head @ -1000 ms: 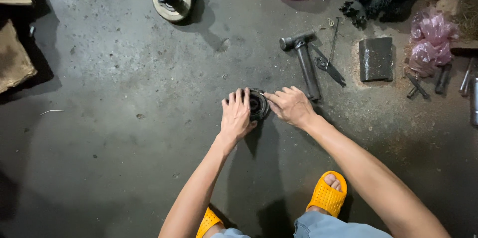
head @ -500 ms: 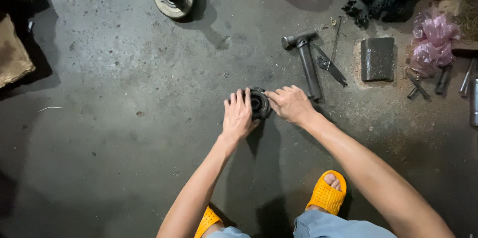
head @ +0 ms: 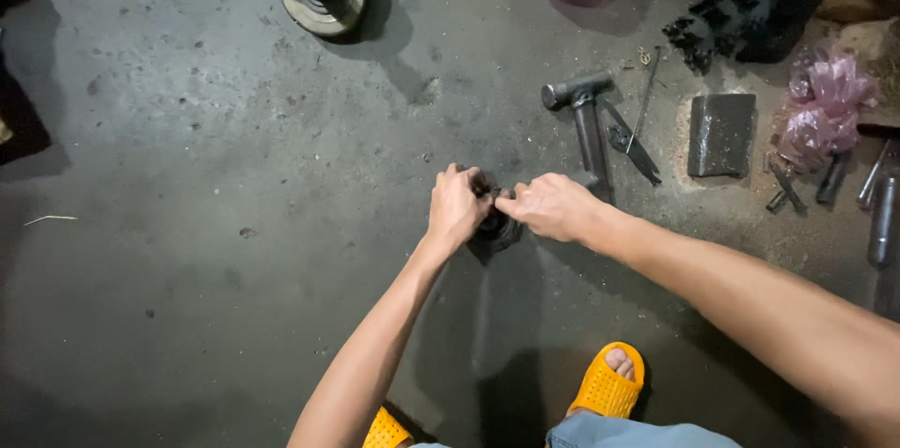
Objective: The person holds a metal automotive part against a spinning bench grinder, rotating it to grind its surface. They then wipe their hands with a cloth, carry the parts across the workshop, and work on the floor fitting components together and tapping them with a hammer.
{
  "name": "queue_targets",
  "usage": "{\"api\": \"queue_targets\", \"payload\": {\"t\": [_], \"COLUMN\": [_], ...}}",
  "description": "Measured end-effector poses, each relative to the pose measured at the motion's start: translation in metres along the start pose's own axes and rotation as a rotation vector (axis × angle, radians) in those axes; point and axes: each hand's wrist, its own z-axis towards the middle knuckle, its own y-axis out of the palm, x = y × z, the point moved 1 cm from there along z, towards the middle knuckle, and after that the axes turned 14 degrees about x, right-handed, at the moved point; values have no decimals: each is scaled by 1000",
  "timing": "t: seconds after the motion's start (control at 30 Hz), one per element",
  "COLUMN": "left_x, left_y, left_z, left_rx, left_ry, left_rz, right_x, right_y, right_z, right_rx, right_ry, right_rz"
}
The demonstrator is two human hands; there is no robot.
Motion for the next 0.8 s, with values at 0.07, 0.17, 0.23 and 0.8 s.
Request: {"api": "queue_targets", "payload": {"t": [0.07, 0.17, 0.23, 0.8], "left_x": [9, 11, 11, 9], "left_y": [-12, -18, -24, -12], "left_z": [-5, -3, -3, -38], "left_rx": [-20, -45, -49, 249], "left_ry": [-33, -57, -56, 677], "left_rz": [-67, -119, -111, 390], "right_x": [-2, -17, -17, -5], "right_y": [-12, -10, -8, -3], "right_z": [4, 6, 14, -15], "right_rx": [-54, -11, 32, 205], "right_ry": [90, 442, 664, 1129], "right_rz": [122, 352, 545, 671]}}
